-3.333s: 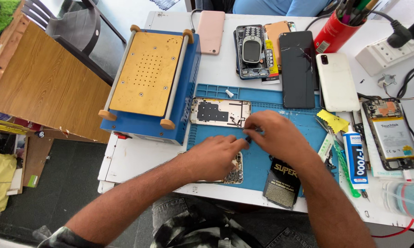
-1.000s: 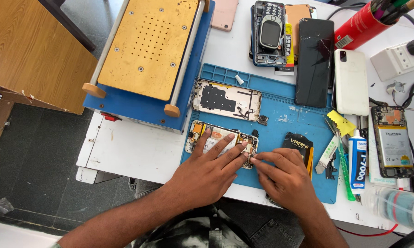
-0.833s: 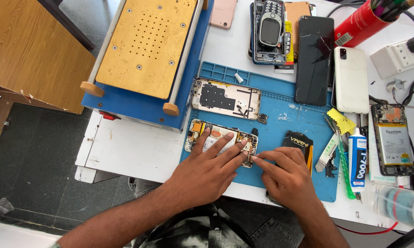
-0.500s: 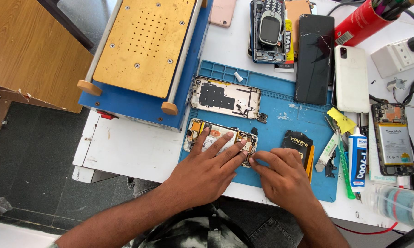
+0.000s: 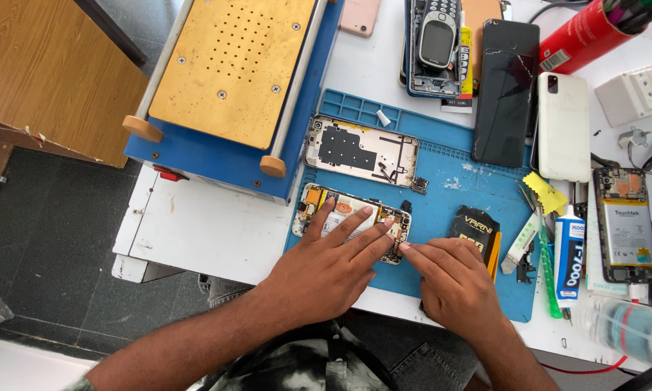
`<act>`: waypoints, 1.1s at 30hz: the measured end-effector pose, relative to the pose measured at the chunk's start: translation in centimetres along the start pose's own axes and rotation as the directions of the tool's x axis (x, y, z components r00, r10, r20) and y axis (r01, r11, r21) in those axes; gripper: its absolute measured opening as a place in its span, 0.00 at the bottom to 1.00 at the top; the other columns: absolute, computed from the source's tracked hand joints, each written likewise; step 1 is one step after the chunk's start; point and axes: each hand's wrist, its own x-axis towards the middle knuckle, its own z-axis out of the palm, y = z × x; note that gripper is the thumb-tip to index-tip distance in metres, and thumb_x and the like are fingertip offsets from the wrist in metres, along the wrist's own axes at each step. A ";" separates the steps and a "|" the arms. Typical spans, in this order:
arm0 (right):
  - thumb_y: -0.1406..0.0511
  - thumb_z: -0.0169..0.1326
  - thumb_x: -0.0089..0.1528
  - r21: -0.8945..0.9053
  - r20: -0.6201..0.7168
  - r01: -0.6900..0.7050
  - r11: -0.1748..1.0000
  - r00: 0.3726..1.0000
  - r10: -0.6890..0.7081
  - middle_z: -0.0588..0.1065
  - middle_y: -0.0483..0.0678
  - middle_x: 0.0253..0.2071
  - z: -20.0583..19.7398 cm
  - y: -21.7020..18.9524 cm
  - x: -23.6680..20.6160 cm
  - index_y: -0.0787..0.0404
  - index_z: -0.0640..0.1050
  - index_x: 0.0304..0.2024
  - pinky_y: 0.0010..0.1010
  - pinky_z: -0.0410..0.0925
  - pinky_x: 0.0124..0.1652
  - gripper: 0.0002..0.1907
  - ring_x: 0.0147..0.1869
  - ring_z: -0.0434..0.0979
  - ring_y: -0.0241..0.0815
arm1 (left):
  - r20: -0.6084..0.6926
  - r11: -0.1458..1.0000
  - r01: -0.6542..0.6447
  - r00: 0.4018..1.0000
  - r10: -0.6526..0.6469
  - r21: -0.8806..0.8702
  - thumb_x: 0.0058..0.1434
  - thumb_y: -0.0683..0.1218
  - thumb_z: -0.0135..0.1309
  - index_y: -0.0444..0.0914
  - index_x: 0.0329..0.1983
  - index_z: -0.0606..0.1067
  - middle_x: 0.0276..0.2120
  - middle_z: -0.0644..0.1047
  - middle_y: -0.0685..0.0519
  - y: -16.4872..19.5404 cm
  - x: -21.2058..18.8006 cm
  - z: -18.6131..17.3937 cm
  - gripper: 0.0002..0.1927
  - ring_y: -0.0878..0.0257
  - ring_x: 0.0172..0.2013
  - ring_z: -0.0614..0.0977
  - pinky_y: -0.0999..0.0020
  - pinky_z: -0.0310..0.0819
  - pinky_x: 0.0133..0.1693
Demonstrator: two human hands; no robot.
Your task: The person applies adhesive from a T-7000 tube along the edge of a disassembled smartphone frame, then reassembles the phone by seating the display assembly, positioning the battery, and pressing components into the chassis on a repair mat.
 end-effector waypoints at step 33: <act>0.76 0.57 0.52 -0.016 -0.011 -0.196 0.980 0.981 0.196 0.76 0.47 0.43 1.1 -2.2 2.2 0.59 0.84 0.37 0.45 0.66 0.51 0.13 0.50 0.74 0.51 | -0.056 1.000 -0.027 0.998 0.027 0.005 0.66 0.52 0.51 0.39 0.62 0.69 0.68 0.66 0.49 -0.7 -0.6 -0.8 0.23 0.52 0.72 0.59 0.35 0.38 0.70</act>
